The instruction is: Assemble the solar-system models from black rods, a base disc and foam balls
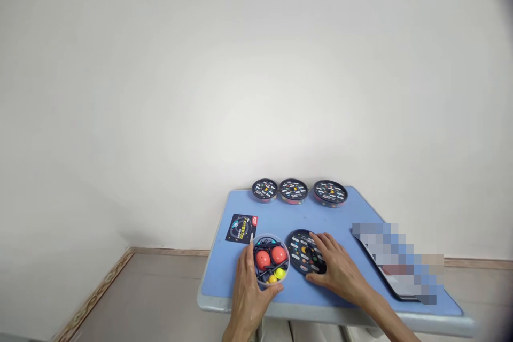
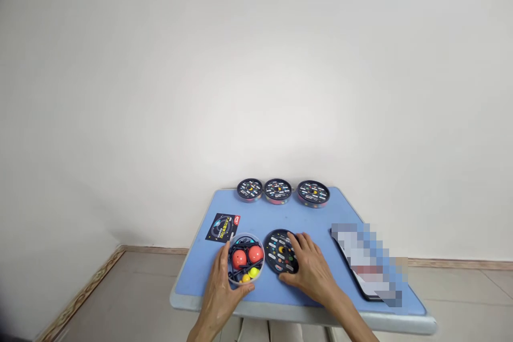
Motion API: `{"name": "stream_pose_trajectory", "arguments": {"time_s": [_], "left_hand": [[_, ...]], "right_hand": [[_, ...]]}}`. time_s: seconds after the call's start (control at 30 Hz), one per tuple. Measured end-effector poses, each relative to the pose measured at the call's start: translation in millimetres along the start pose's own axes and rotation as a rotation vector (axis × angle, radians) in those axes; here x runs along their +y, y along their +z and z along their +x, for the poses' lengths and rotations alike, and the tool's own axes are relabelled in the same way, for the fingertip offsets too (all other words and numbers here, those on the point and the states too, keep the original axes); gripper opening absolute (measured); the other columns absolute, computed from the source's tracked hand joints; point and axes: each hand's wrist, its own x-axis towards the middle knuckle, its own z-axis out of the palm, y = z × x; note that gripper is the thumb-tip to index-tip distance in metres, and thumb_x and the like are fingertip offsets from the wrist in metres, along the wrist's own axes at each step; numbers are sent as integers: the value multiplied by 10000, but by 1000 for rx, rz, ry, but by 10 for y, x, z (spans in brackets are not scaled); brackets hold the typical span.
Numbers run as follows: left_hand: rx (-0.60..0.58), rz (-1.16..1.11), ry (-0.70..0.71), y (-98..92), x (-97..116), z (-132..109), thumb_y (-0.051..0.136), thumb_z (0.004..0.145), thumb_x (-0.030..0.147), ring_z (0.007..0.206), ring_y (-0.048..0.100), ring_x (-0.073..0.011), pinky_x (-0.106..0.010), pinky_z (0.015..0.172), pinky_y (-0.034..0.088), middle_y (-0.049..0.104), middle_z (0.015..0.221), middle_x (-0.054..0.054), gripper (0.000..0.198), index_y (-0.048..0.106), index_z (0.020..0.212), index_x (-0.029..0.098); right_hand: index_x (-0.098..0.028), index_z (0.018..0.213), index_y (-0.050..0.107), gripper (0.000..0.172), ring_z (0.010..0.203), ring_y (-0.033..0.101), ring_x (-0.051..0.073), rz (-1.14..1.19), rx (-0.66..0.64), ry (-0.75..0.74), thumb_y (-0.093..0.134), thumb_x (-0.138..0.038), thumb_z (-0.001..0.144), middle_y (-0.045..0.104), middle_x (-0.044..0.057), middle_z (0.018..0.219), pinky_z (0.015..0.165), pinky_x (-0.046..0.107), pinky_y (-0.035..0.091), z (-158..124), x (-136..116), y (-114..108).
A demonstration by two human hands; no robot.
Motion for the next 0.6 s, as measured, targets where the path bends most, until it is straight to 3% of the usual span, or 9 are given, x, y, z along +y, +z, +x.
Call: {"name": "stream_pose_trajectory", "arguments": {"time_s": [0.2, 0.37, 0.6], "left_hand": [[71, -26, 107, 100, -86, 154, 717, 671, 266, 1453, 283, -329, -508, 1169, 280, 314, 1564, -171, 953, 239, 1492, 197], [89, -42, 91, 141, -41, 205, 722, 672, 267, 1470, 240, -344, -519, 1171, 276, 240, 1589, -210, 946, 253, 1486, 160], [75, -72, 67, 192, 11, 269, 757, 637, 219, 1482, 215, -324, -480, 1184, 269, 222, 1608, -183, 995, 254, 1495, 188]], "right_hand": [[-151, 1474, 425, 897, 1425, 325, 377, -33, 18, 8, 698, -429, 665, 470, 184, 1491, 1123, 497, 314, 222, -6, -18], [-146, 1460, 443, 863, 1415, 338, 384, -62, 40, -4, 689, -440, 686, 487, 188, 1475, 1119, 496, 313, 233, 73, 2], [-128, 1437, 467, 797, 1393, 369, 401, -113, 62, -2, 652, -436, 725, 508, 202, 1450, 1098, 504, 346, 199, 182, 26]]}}
